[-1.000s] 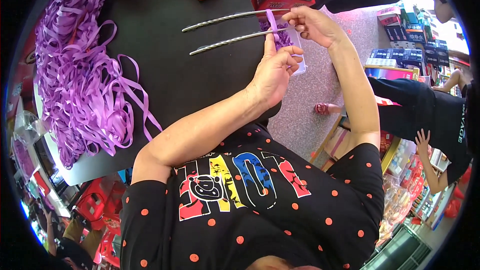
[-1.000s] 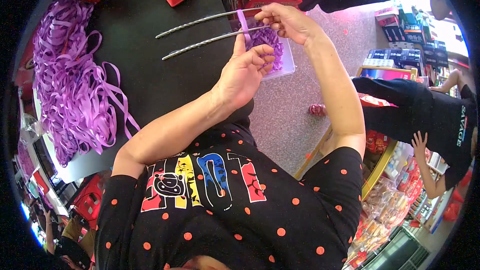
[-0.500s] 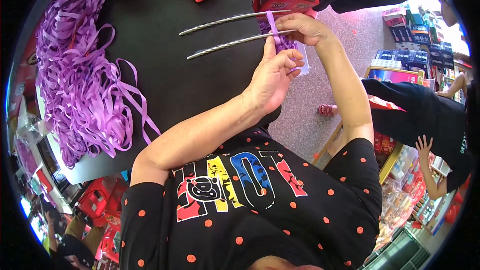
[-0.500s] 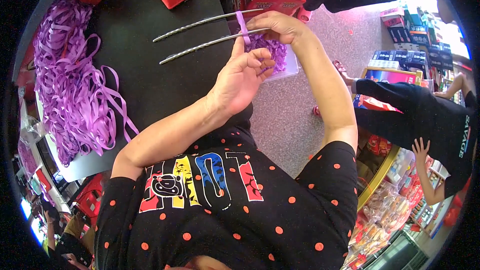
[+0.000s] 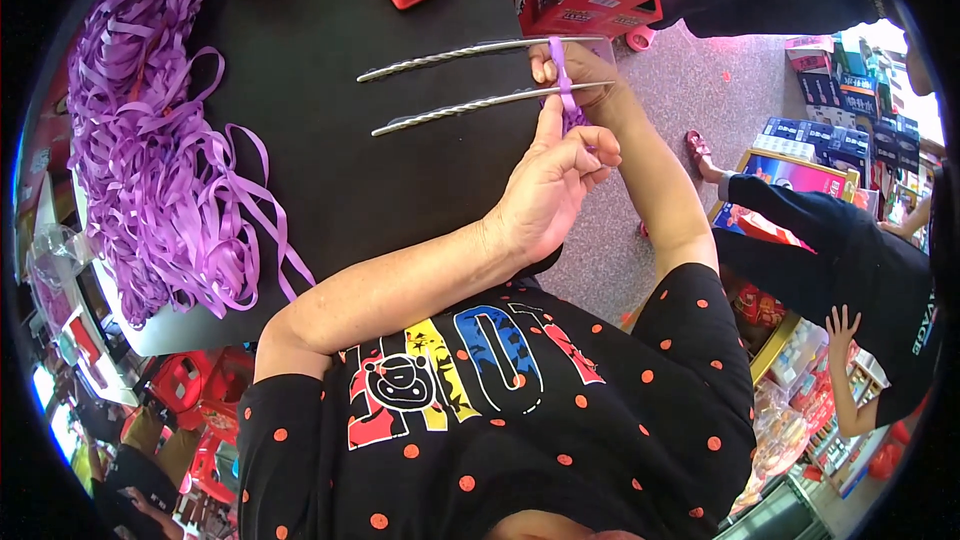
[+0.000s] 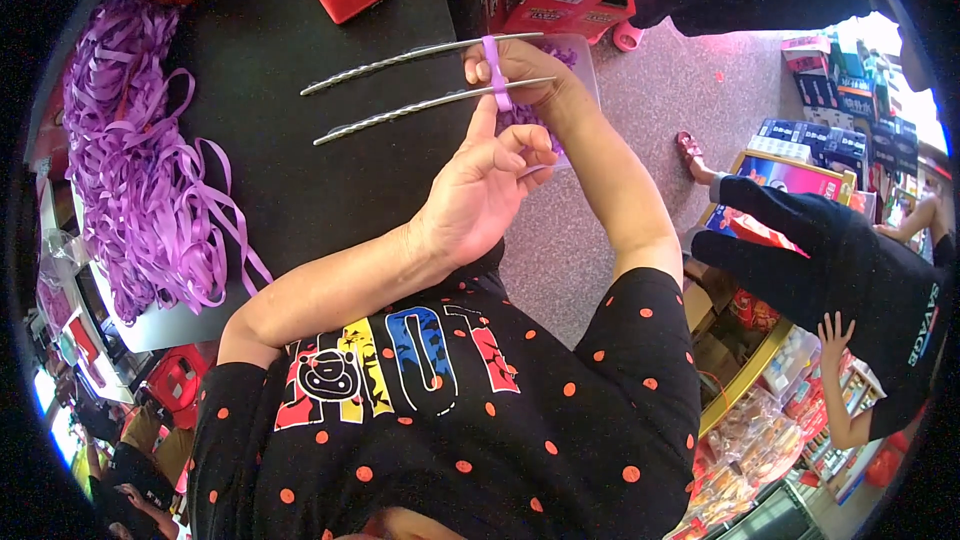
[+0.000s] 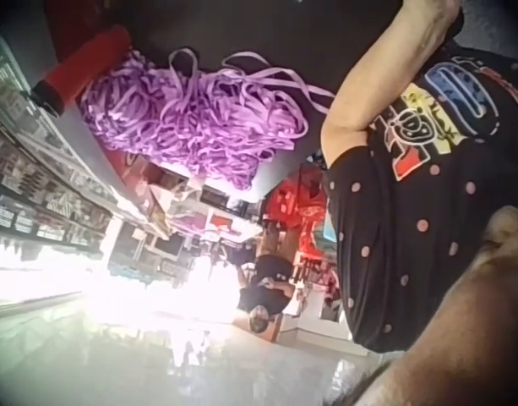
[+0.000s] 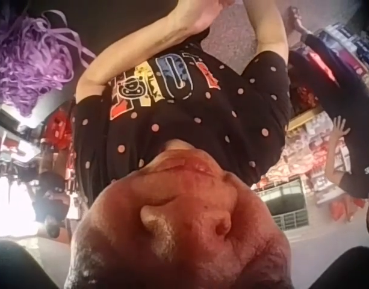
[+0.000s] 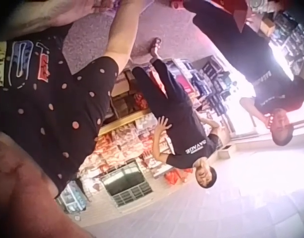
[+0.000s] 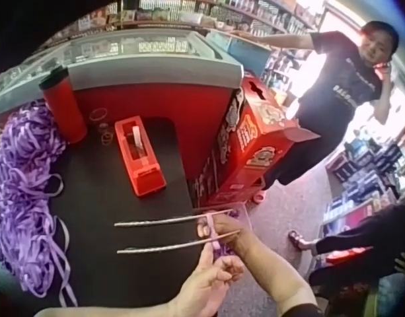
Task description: The recorder is tying purple ribbons into bows using a metal rod jig on a workshop counter.
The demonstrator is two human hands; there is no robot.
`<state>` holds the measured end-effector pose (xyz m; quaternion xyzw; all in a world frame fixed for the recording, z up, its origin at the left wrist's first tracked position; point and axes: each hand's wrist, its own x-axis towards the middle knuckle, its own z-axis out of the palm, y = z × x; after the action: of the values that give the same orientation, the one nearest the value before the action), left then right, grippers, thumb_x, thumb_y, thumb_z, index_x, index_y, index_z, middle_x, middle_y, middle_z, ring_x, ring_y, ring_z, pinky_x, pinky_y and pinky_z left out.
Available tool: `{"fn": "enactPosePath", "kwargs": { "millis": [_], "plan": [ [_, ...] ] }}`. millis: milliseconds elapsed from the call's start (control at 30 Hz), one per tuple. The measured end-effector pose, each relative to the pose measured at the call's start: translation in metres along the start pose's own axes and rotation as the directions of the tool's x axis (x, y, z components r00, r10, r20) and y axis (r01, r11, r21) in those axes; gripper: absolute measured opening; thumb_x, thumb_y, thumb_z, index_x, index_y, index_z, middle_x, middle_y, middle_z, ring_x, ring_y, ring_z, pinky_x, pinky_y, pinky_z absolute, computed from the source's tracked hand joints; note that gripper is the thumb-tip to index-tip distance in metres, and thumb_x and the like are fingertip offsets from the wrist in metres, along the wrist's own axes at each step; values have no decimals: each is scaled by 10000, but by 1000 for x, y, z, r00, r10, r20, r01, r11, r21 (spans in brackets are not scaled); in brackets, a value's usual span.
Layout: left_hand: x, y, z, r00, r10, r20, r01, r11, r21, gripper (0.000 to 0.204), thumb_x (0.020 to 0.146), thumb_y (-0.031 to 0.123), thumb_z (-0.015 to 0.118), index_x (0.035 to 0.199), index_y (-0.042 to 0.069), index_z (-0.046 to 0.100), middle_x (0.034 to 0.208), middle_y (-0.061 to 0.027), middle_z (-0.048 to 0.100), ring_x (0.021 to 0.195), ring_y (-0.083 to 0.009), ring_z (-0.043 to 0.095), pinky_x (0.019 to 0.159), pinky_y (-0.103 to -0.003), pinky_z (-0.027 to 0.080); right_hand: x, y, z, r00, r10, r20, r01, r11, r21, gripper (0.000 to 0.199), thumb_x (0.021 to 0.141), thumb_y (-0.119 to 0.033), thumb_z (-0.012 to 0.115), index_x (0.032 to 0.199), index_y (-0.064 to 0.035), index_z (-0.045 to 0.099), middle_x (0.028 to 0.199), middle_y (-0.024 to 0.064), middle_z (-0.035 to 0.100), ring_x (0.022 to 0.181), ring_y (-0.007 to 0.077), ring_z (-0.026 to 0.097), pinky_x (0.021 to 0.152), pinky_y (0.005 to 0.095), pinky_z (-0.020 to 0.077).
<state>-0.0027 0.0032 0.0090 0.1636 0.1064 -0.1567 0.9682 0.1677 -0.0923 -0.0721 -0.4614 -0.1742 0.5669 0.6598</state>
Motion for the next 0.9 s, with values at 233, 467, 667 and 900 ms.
{"fn": "enactPosePath", "kwargs": {
  "millis": [233, 467, 667, 900],
  "plan": [
    [-1, -1, 4, 999, 7, -51, -5, 1000, 22, 749, 745, 7, 451, 1397, 220, 150, 980, -51, 537, 993, -163, 501, 934, -354, 338, -40, -26, 24, 879, 24, -476, -125, 975, -183, 257, 870, -190, 604, 1005, 28, 613, 960, 51, 633, 817, 128, 588, 763, 275, 473],
    [4, -5, 1, 997, 39, -66, -42, 998, -38, 965, 702, -82, 448, 1454, 173, -101, 873, -43, 534, 814, -132, 486, 761, -267, 374, -56, -39, 109, 567, -685, -458, -271, 371, -889, 306, 723, -342, 738, 840, -67, 673, 842, 77, 633, 804, 252, 594, 749, 349, 454],
    [7, -10, 0, 996, 68, -63, -71, 996, -48, 999, 673, -86, 463, 1444, 148, -128, 781, -36, 532, 747, -121, 473, 707, -243, 364, -50, -41, 121, 534, -730, -427, -491, 143, -859, 386, 664, -426, 761, 767, -69, 656, 853, 60, 631, 829, 251, 579, 748, 385, 449],
    [9, -15, -11, 998, 62, 20, -63, 998, 32, 911, 710, -53, 445, 1446, 210, -23, 923, -50, 565, 892, -157, 526, 859, -344, 379, -46, -47, 119, 597, -579, -555, -598, 141, -789, 470, 660, -529, 737, 795, -82, 675, 889, 79, 635, 873, 252, 594, 787, 377, 453]
  ]
}}
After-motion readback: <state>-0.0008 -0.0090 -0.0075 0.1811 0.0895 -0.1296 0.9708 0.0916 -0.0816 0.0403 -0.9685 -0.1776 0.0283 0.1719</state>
